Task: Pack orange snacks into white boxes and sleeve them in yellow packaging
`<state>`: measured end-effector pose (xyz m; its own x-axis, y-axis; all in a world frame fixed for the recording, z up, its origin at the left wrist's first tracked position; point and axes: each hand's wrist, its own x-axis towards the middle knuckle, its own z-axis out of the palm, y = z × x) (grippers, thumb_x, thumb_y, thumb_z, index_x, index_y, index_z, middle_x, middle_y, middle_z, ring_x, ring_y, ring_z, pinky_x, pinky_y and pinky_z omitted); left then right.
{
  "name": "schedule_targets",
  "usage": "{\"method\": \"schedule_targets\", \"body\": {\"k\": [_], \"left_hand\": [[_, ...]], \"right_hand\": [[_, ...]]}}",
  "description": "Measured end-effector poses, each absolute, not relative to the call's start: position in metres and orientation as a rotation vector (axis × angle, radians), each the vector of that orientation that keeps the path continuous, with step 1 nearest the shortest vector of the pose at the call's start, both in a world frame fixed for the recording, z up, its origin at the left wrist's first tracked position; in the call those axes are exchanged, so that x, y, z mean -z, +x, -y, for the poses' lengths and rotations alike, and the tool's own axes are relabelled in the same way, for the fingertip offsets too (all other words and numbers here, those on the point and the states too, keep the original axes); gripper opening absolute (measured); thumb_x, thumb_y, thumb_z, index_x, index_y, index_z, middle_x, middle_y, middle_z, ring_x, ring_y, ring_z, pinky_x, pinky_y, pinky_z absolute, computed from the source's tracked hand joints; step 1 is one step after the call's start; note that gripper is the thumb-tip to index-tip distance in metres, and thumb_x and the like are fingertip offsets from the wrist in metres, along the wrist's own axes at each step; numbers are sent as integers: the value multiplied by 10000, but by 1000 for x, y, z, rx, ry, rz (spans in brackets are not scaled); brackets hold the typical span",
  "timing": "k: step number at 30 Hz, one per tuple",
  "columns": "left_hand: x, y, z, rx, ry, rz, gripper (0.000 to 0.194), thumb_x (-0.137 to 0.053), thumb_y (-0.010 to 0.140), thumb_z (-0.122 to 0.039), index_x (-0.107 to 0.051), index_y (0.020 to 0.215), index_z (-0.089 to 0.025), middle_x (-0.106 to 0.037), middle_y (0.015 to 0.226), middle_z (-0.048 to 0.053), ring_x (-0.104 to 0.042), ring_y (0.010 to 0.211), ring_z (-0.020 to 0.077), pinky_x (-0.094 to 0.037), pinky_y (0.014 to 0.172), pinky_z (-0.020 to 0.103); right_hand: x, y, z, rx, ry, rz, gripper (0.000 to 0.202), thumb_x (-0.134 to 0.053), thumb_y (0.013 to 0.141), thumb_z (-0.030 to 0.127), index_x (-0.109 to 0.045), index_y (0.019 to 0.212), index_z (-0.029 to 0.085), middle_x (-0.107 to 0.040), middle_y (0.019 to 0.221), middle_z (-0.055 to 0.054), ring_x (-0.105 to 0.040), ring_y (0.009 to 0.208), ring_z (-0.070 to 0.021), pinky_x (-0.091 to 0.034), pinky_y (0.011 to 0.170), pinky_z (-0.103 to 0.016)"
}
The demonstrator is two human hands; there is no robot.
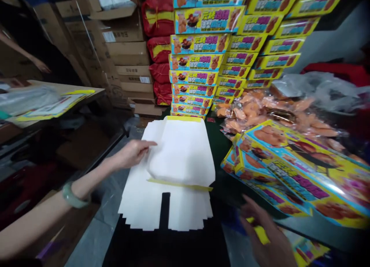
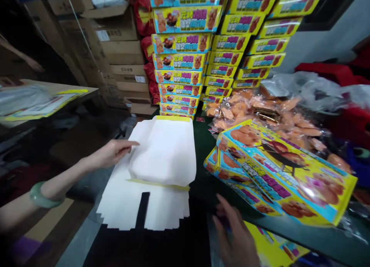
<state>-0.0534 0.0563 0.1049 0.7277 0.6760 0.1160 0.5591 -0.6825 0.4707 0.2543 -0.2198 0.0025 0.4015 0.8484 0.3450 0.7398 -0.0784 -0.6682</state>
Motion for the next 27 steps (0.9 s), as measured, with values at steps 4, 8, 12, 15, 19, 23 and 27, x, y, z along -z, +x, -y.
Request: {"method": "schedule_targets", "body": {"k": [4,8,12,15,19,23,27], "left_hand": [[-71,-80,-43,-182,2474,-734,385,-416,835,-167,-543,1197,-189,-620,987,76,-581,868,165,-433,809,263],[-65,-75,-35,-209,2414,-646,240,-541,837,-291,-639,1006,-151,-559,808,54,-548,705,139,-415,653,225],[-57,-65,-37,-397,2390,-745,247,-609,799,-345,-661,743,-110,-516,667,28,-488,578,108,-349,545,214],[-48,-60,-34,-516,2307,-807,282,-624,789,-350,-642,644,-109,-512,618,19,-466,541,93,-331,518,208],[-42,-64,-26,-509,2318,-735,323,-565,830,-373,-646,651,-116,-477,604,7,-439,530,83,-318,502,203],[-42,-74,-20,-506,2407,-594,294,-492,878,-345,-646,770,-119,-482,676,19,-462,591,90,-364,550,203],[-40,-79,-15,-534,2311,-626,261,-551,846,-335,-573,975,-110,-526,692,13,-483,578,90,-409,552,205]], "right_hand": [[-9,241,147,-57,-1718,1735,402,-458,844,299,-504,1236,224,-614,948,-91,-596,852,-232,-512,732,-395],[-22,244,111,-263,-1517,1882,171,-497,838,287,-647,890,224,-579,706,-39,-576,669,-179,-492,597,-299],[-18,232,105,-259,-1543,1747,169,-516,828,299,-607,717,209,-542,636,-19,-533,564,-154,-437,516,-272],[-14,228,104,-330,-1545,1688,126,-529,822,301,-607,794,206,-562,675,-19,-536,573,-146,-436,517,-260],[-26,242,110,-608,-1529,1859,186,-471,851,279,-627,916,204,-560,733,-28,-555,641,-135,-469,575,-238],[-46,256,124,-822,-1599,2090,459,-506,792,203,-498,1247,266,-570,996,-57,-587,868,-157,-504,758,-269],[-41,250,131,-679,-1599,2074,560,-659,699,268,-511,1239,268,-537,1123,-73,-563,1007,-200,-490,837,-283]]}}
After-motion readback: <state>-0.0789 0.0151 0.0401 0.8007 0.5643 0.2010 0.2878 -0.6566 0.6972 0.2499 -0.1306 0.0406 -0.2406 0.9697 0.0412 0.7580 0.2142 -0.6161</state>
